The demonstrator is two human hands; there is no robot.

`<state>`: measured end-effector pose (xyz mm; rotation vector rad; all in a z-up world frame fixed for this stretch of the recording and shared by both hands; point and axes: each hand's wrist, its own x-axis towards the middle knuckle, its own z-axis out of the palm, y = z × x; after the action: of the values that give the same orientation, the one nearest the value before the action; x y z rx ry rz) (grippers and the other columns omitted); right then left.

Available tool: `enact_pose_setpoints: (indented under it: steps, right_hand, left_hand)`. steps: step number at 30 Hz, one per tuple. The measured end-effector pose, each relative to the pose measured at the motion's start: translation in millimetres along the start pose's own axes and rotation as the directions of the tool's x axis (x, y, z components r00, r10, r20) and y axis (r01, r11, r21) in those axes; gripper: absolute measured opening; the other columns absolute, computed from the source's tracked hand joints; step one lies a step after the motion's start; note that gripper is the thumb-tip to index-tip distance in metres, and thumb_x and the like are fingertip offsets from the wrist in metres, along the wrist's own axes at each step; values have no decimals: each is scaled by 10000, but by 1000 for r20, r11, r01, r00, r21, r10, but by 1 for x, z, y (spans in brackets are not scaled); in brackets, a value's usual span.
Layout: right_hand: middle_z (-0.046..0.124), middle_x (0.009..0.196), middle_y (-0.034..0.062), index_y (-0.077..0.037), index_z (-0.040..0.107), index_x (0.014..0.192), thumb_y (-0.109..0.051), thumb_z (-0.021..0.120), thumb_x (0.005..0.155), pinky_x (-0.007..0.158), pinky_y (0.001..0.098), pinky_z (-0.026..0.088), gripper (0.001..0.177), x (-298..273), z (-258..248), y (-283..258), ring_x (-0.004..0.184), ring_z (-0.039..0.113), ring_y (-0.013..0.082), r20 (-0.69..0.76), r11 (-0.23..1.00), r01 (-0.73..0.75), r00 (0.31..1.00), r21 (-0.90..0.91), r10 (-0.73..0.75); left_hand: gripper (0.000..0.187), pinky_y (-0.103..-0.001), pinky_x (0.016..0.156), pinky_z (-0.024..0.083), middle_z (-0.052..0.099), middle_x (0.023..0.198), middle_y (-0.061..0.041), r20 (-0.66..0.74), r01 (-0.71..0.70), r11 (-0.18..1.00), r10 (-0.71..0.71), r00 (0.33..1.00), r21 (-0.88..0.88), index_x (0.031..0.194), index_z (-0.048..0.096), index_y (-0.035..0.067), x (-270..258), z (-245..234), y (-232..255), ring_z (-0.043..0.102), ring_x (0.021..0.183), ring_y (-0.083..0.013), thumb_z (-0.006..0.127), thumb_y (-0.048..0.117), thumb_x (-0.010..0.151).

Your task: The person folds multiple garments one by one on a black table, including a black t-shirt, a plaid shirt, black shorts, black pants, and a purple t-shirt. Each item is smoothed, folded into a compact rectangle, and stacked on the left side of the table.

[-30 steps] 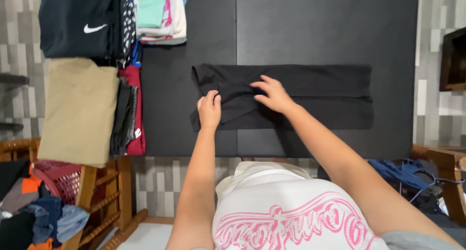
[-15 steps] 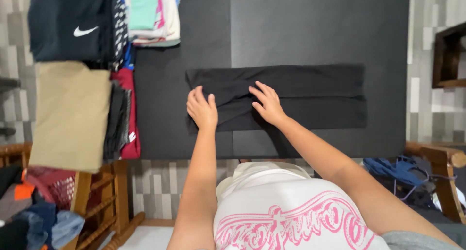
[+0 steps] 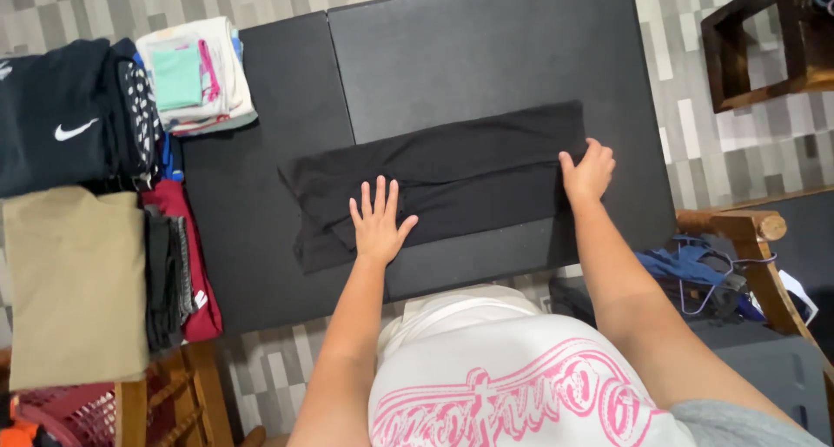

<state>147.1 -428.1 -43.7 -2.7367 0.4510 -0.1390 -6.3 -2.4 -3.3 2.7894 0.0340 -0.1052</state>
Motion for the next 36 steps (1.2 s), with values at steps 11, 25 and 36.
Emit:
enact_pose_setpoints:
  steps: [11, 25, 36]
  right_hand:
    - [684, 1183, 181, -53, 649, 1188, -200, 800, 828, 954, 456, 537, 417, -98, -47, -187, 1123, 662, 374, 158, 742, 402, 815, 537, -557]
    - [605, 1153, 97, -35, 509, 1416, -147, 761, 864, 849, 308, 534, 617, -79, 21, -93, 922, 627, 175, 466, 842, -26, 841, 539, -273]
    - [579, 1040, 52, -45, 482, 1401, -70, 781, 797, 830, 310, 529, 673, -71, 0, -132, 924, 586, 153, 793, 608, -577, 590, 545, -150]
  left_hand:
    - [761, -456, 1070, 448, 537, 1447, -210, 184, 280, 256, -343, 921, -925, 1631, 281, 209, 29, 0, 53, 525, 1301, -385, 595, 411, 968]
    - [752, -387, 1085, 457, 314, 1613, -222, 31, 182, 633, -242, 970, -752, 1559, 388, 120, 25, 42, 60, 451, 1416, -399, 644, 46, 856]
    - [669, -478, 910, 524, 330, 1574, -174, 184, 353, 824, -301, 935, -443, 1466, 504, 184, 13, -18, 74, 622, 1128, -416, 714, 133, 832]
